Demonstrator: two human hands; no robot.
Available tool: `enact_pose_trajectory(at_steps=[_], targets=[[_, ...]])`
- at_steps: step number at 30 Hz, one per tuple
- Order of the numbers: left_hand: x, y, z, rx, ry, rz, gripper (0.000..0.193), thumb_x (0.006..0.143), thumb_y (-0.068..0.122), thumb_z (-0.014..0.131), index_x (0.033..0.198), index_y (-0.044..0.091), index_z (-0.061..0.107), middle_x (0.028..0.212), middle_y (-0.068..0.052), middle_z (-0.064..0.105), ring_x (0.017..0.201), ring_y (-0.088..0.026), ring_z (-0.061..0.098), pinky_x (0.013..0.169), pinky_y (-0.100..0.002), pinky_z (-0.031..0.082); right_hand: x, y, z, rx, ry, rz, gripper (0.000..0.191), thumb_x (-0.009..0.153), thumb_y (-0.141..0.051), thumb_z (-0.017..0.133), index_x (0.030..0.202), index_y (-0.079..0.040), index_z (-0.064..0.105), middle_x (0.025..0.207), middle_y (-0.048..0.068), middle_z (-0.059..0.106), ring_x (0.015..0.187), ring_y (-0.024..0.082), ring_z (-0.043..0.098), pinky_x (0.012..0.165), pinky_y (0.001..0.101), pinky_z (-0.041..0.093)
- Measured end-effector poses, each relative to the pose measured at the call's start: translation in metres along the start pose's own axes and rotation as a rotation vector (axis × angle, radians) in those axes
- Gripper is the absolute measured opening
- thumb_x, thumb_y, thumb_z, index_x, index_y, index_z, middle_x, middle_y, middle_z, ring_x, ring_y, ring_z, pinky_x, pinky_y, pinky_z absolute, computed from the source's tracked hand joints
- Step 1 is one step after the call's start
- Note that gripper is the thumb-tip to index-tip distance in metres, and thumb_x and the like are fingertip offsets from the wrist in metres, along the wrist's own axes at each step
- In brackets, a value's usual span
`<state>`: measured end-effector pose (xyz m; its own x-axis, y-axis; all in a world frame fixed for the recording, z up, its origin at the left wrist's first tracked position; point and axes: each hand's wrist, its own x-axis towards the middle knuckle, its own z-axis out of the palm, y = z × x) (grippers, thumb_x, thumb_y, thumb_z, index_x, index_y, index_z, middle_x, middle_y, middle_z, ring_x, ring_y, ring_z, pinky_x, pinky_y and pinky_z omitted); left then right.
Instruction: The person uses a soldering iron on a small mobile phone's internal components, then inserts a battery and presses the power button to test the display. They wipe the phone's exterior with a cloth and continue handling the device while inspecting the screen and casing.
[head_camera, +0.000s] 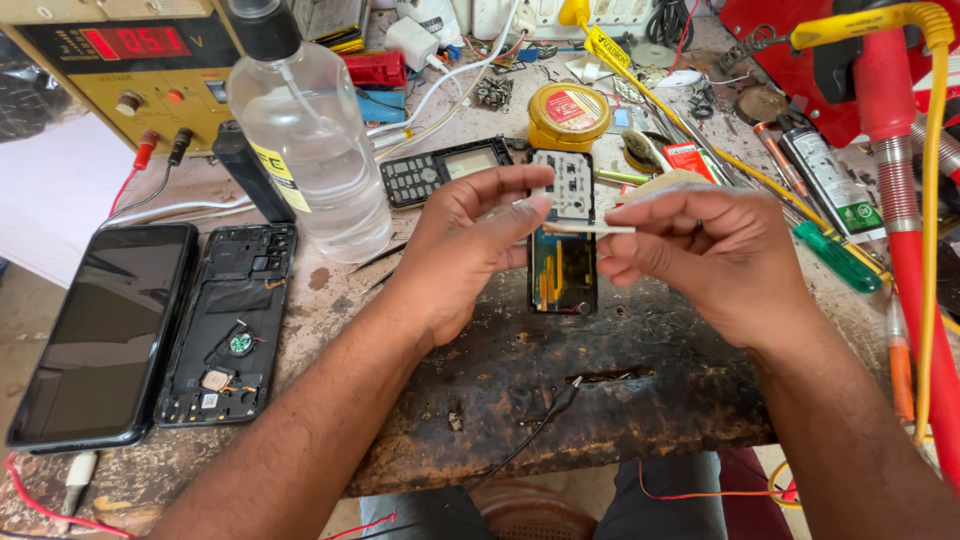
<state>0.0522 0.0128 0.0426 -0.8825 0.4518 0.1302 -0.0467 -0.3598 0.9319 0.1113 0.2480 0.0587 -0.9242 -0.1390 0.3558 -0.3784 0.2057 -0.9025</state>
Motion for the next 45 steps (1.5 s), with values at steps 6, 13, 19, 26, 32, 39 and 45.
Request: enact_pose_trajectory(at_steps=[6,13,19,26,32,39,45], targets=[[0.0,0.0,-0.005,0.117,0.102,0.145,0.041,0.088,0.002,0.074,0.129,0.003,0.068,0.117,-0.007,0.072,0.084,-0.008,0.062,0.069,-0.024,0.051,-0.001,-0.001,0.002,-0.081,-0.104,0.093,0.031,0.085,0.006,0.071,0.116,0.004,0.073,0.091,0.013,0.08,0.079,0.012,0.076,0.07,0.0244,0.062],[0.0,0.001,0.0,0.097,0.125,0.215,0.047,0.088,-0.009,0.069,0.133,0.003,0.062,0.125,-0.009,0.067,0.1,-0.01,0.069,0.087,-0.025,0.06,0.004,0.002,0.008,-0.017,-0.048,0.184,0.023,0.093,-0.001,0.071,0.116,0.0,0.073,0.087,0.007,0.076,0.073,0.01,0.072,0.056,0.0217,0.051],[-0.003,0.001,0.004,0.076,0.07,0.316,0.048,0.091,-0.015,0.064,0.136,0.002,0.059,0.131,-0.01,0.066,0.108,-0.013,0.069,0.095,-0.026,0.058,0.003,0.004,0.017,-0.099,0.047,0.132,0.02,0.089,-0.004,0.075,0.109,-0.001,0.074,0.089,0.006,0.078,0.075,0.009,0.074,0.058,0.022,0.055],[0.0,0.0,0.005,0.06,0.05,0.368,0.048,0.093,-0.016,0.064,0.137,0.001,0.058,0.132,-0.012,0.066,0.109,-0.012,0.069,0.097,-0.025,0.057,0.003,0.004,0.019,-0.113,0.113,0.056,0.024,0.089,-0.004,0.076,0.112,0.0,0.074,0.093,0.004,0.077,0.077,0.006,0.072,0.064,0.0221,0.06],[0.0,-0.002,0.007,0.051,0.056,0.376,0.049,0.093,-0.016,0.065,0.138,0.0,0.057,0.133,-0.012,0.066,0.108,-0.012,0.069,0.097,-0.026,0.057,0.0,0.003,0.016,-0.199,0.149,0.021,0.021,0.09,-0.005,0.078,0.109,0.0,0.077,0.093,0.002,0.078,0.081,0.005,0.071,0.071,0.02,0.059],[0.002,-0.005,0.01,0.009,0.149,0.415,0.05,0.092,-0.015,0.065,0.137,0.001,0.057,0.13,-0.012,0.067,0.109,-0.013,0.068,0.097,-0.026,0.057,0.001,-0.008,0.021,-0.241,0.113,-0.008,0.054,0.079,-0.011,0.086,0.128,-0.002,0.067,0.111,0.006,0.074,0.088,0.007,0.072,0.074,0.022,0.06],[-0.002,-0.005,0.013,-0.044,0.158,0.445,0.057,0.093,-0.016,0.063,0.14,0.004,0.038,0.126,-0.011,0.059,0.113,-0.017,0.066,0.099,-0.03,0.057,0.002,-0.013,0.038,-0.296,0.038,-0.058,0.091,0.069,-0.015,0.093,0.146,-0.001,0.048,0.124,0.008,0.07,0.092,0.01,0.071,0.079,0.0239,0.06]])
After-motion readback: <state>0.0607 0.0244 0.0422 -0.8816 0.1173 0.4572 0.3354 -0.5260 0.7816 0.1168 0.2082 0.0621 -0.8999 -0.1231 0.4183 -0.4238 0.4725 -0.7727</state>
